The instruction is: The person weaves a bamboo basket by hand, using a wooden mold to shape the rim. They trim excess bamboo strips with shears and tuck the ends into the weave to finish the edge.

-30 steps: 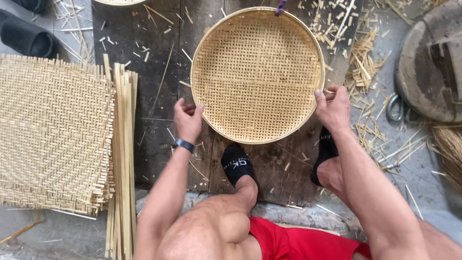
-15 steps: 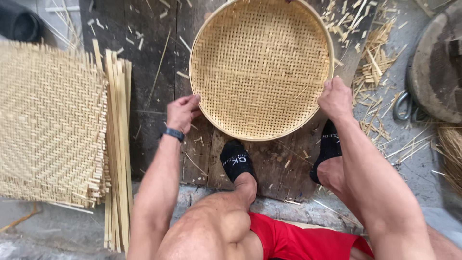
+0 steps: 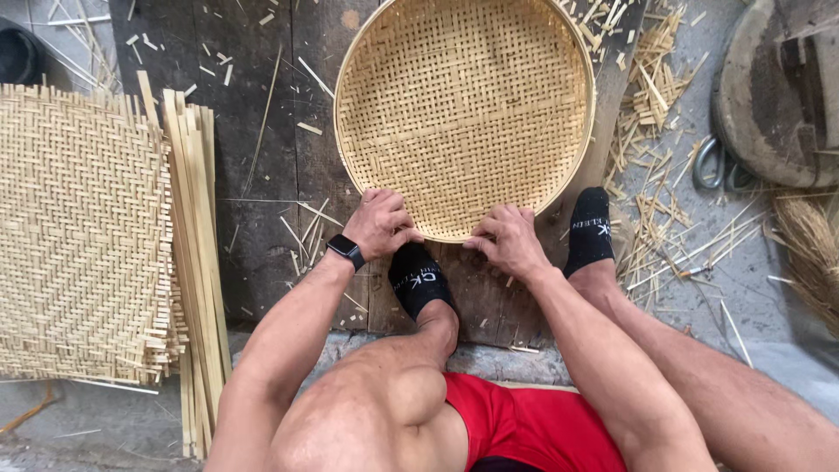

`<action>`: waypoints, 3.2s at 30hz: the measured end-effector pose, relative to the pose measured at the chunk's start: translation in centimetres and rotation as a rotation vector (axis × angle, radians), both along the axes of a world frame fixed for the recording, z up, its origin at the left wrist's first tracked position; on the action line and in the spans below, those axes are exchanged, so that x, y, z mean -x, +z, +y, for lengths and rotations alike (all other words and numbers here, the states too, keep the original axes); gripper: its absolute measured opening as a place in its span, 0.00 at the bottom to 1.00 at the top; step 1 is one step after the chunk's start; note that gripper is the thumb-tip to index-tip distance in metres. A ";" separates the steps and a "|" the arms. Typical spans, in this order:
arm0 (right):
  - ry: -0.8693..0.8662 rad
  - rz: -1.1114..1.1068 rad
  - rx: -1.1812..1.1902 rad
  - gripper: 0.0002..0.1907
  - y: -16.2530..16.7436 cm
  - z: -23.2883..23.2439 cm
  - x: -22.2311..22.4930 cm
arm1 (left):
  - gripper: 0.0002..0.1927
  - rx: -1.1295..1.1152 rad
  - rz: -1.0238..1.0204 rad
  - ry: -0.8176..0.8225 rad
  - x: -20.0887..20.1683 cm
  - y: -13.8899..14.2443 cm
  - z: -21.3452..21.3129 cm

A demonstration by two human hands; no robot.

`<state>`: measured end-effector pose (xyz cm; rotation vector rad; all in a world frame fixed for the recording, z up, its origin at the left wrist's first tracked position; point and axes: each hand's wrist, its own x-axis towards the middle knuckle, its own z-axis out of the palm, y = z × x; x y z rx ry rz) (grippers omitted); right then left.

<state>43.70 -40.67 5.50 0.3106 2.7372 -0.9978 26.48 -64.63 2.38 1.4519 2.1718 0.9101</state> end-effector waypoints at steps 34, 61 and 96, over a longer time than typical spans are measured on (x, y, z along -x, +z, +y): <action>0.100 0.532 -0.379 0.31 -0.4 11.0 27.2 | 0.08 -0.115 -0.277 0.923 13.8 -3.8 13.2; -0.187 0.241 -0.168 0.13 3.2 20.0 20.6 | 0.08 -0.188 -0.161 0.895 12.3 -1.7 13.5; 0.117 0.220 -0.304 0.14 5.9 11.3 8.3 | 0.26 0.041 -0.240 0.143 -4.4 1.3 4.9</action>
